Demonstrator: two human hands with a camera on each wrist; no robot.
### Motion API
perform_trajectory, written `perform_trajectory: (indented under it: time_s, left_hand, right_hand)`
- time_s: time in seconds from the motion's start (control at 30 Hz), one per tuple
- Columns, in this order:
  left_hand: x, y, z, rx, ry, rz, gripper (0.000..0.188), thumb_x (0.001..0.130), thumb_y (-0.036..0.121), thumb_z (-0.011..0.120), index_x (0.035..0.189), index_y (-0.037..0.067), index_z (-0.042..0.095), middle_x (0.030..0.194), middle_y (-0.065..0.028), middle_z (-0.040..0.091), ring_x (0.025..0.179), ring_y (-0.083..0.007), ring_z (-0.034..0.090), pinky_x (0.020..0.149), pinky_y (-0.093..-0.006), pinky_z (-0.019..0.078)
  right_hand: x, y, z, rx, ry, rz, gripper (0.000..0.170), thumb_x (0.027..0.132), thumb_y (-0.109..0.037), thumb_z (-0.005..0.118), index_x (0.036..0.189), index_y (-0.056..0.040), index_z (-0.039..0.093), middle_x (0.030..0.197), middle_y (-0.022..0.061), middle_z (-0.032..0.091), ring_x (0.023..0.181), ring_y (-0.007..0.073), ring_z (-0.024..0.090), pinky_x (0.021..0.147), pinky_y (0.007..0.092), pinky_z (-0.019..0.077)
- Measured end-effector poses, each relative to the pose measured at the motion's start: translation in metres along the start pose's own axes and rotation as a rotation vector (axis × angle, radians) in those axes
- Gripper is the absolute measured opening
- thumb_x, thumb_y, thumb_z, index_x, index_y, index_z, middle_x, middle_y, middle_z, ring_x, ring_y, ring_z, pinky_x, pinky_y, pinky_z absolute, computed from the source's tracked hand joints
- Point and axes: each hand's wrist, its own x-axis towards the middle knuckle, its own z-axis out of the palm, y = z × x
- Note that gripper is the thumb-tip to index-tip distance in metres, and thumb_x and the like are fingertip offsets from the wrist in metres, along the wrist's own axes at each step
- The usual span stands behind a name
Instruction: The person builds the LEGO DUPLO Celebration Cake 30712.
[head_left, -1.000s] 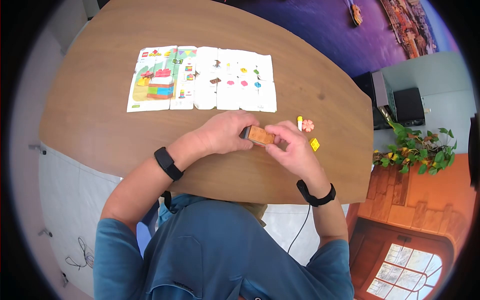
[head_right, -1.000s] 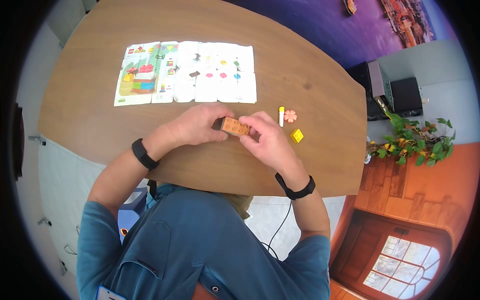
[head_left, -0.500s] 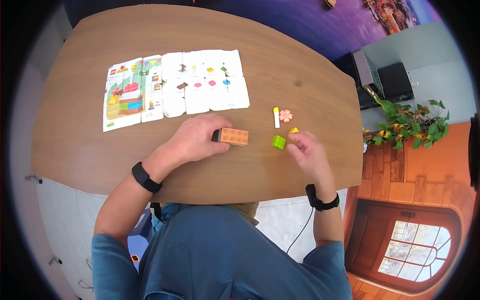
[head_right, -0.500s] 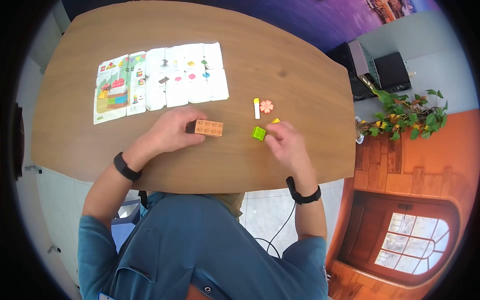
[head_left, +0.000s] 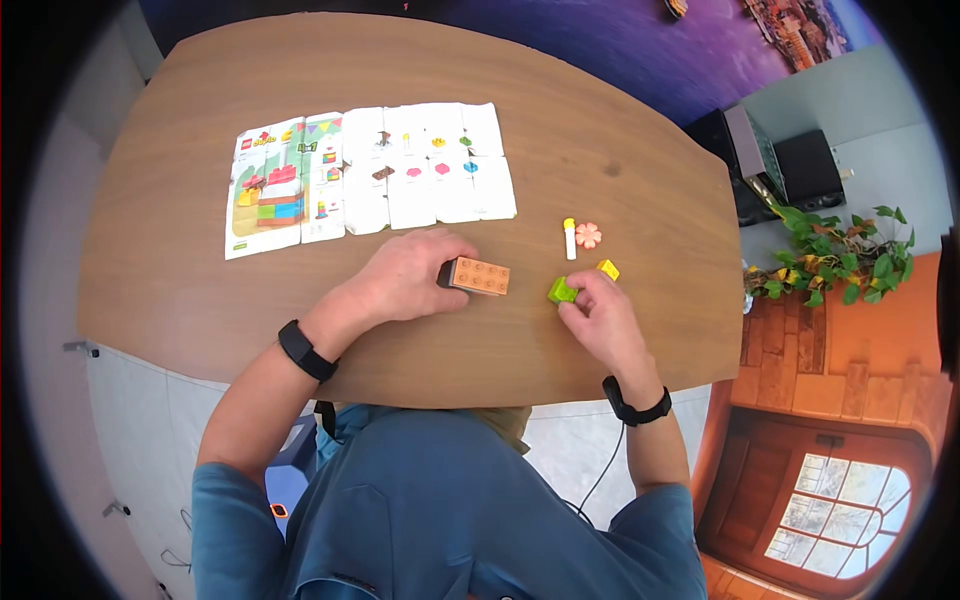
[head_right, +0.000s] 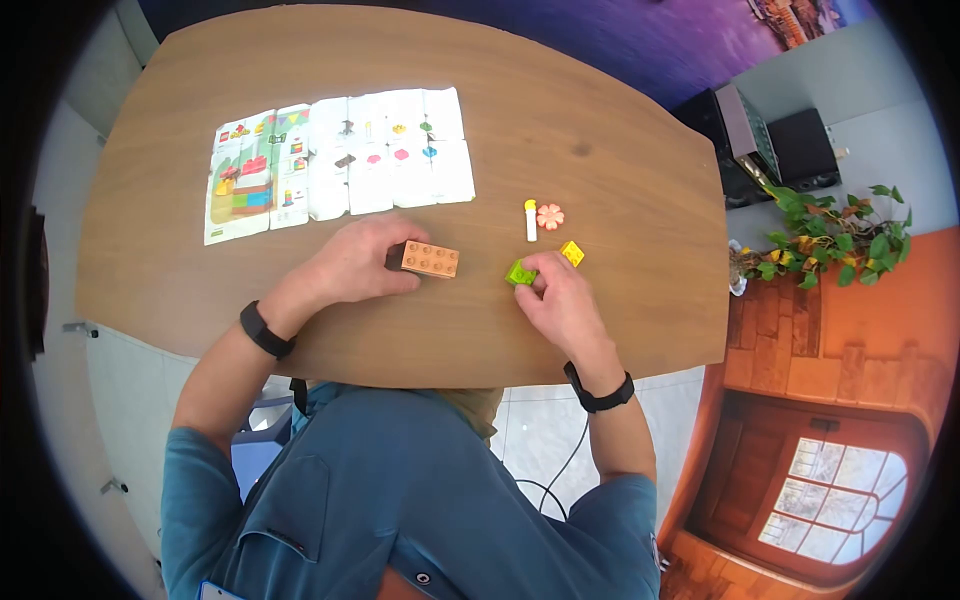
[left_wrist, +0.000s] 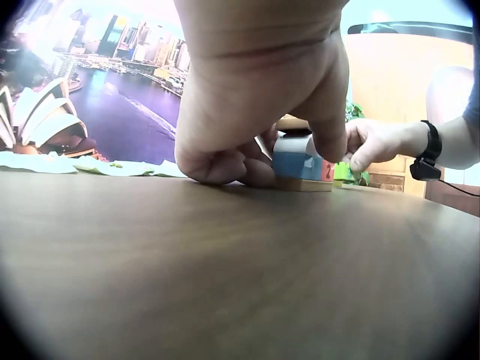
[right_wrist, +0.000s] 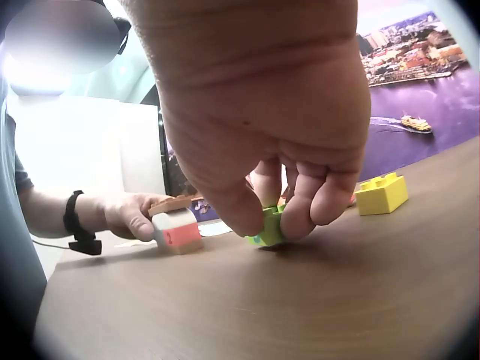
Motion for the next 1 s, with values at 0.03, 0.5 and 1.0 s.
perform_trajectory:
  time_s: [0.03,0.5,1.0]
  left_hand:
    - [-0.001,0.000,0.001,-0.013,0.015,0.010,0.049,0.081,0.023,0.087,0.126,0.008,0.072,0.113,-0.0127,0.072,0.105,-0.0332,0.070,0.093,-0.0438,0.0573]
    - [0.000,-0.002,0.005,-0.058,0.015,-0.003,0.043,0.084,0.034,0.086,0.122,0.015,0.076,0.114,-0.0115,0.074,0.114,-0.0325,0.068,0.097,-0.0456,0.0552]
    - [0.001,-0.001,0.003,0.012,0.002,-0.019,0.040,0.081,0.023,0.084,0.118,0.011,0.073,0.111,-0.0103,0.072,0.109,-0.0338,0.068,0.094,-0.0458,0.0554]
  right_hand:
    - [-0.001,-0.004,0.001,0.107,0.024,-0.030,0.024,0.093,-0.004,0.075,0.115,-0.0030,0.068,0.111,0.0119,0.071,0.086,0.0219,0.072,0.077,0.0363,0.0588]
    - [0.027,-0.074,0.012,0.384,-0.055,-0.383,0.027,0.092,0.004,0.076,0.117,0.0007,0.069,0.119,0.0092,0.070,0.085,0.0147,0.067,0.081,0.0299,0.0616]
    - [-0.010,0.004,0.011,0.136,0.026,-0.100,0.026,0.092,-0.003,0.078,0.116,-0.0023,0.070,0.117,0.0101,0.069,0.081,0.0204,0.069,0.076,0.0341,0.0582]
